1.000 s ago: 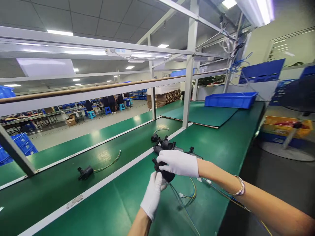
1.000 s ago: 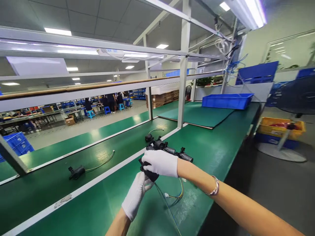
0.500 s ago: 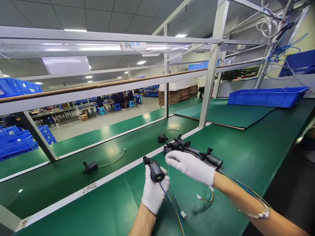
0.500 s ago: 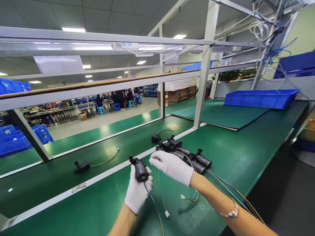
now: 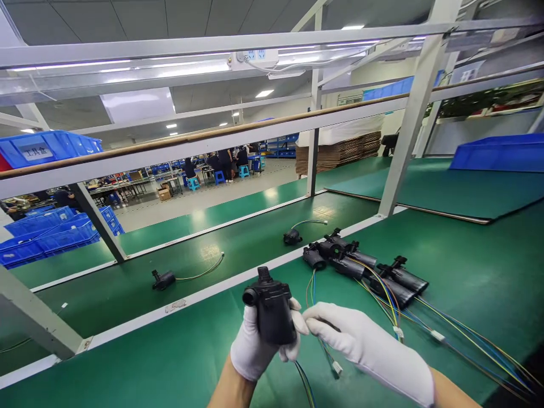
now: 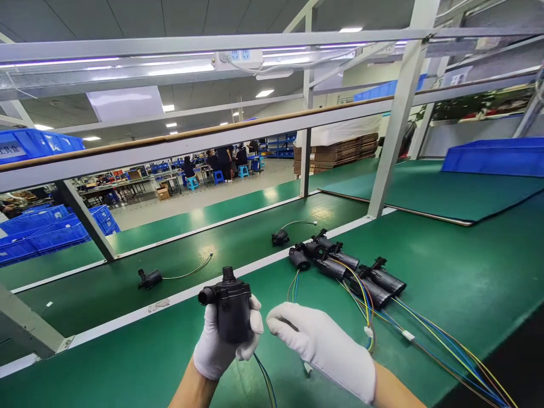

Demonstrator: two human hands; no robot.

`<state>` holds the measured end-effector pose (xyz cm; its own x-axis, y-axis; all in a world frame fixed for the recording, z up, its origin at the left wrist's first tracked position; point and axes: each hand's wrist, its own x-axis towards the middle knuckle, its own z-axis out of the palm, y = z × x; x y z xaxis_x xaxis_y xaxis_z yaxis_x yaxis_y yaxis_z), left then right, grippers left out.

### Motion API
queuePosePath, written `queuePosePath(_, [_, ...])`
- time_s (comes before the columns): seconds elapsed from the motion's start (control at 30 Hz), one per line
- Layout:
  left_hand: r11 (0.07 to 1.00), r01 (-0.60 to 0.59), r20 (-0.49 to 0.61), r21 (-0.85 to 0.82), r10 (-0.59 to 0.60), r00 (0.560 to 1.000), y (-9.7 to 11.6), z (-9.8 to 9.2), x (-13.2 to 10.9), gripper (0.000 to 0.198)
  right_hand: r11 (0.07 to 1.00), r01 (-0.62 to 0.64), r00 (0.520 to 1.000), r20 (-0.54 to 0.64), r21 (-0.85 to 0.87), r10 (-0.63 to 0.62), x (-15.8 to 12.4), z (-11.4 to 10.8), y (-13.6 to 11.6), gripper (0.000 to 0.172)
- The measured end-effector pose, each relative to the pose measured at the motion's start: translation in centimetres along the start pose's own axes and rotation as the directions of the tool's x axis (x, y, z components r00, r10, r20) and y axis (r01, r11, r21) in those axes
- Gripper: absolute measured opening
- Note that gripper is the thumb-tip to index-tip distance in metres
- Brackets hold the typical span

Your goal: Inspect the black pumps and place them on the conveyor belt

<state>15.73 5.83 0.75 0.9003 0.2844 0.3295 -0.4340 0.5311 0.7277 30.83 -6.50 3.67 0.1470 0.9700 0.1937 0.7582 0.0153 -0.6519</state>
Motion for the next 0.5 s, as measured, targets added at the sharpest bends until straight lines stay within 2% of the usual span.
queuePosePath(0.1, [0.975,-0.01,-0.097,0.221,0.033,0.995,0.6,0.4,-0.6,0.088,0.998,0.025,0.997,-0.08,0.065,-0.019,-0.4,-0.3,-0.7,0.054])
queuePosePath(0.17, [0.905,-0.041,-0.208,0.423,0.141,0.968,0.7,0.9,-0.8,0.077,0.986,0.056,0.991,-0.131,0.159,-0.036,-0.7,-0.4,-1.1,0.067])
queuePosePath(0.23, [0.831,-0.087,-0.259,0.549,0.268,0.928,0.5,1.5,-1.0,0.072,0.964,0.098,0.987,-0.149,0.245,-0.063,-0.9,-0.4,-1.4,0.075])
queuePosePath(0.3, [0.75,-0.136,-0.253,0.647,0.38,0.89,0.0,1.8,-1.1,0.079,0.95,0.135,0.985,-0.139,0.28,-0.099,-1.1,-0.3,-1.8,0.077])
queuePosePath(0.37, [0.62,-0.171,-0.208,0.766,0.49,0.847,-0.4,1.9,-1.4,0.083,0.948,0.161,0.984,-0.119,0.274,-0.133,-1.3,-0.1,-2.2,0.078])
queuePosePath(0.43, [0.448,-0.197,-0.132,0.872,0.603,0.787,-0.6,1.8,-1.7,0.08,0.944,0.188,0.981,-0.103,0.272,-0.165,-1.4,0.1,-2.6,0.08])
queuePosePath(0.47, [0.386,-0.199,-0.105,0.901,0.638,0.763,-0.6,1.8,-1.8,0.079,0.94,0.197,0.98,-0.096,0.279,-0.177,-1.3,0.2,-2.8,0.08])
queuePosePath(0.5, [0.363,-0.193,-0.1,0.912,0.653,0.751,-0.6,1.8,-2.0,0.077,0.934,0.206,0.978,-0.089,0.291,-0.188,-1.3,0.2,-3.0,0.08])
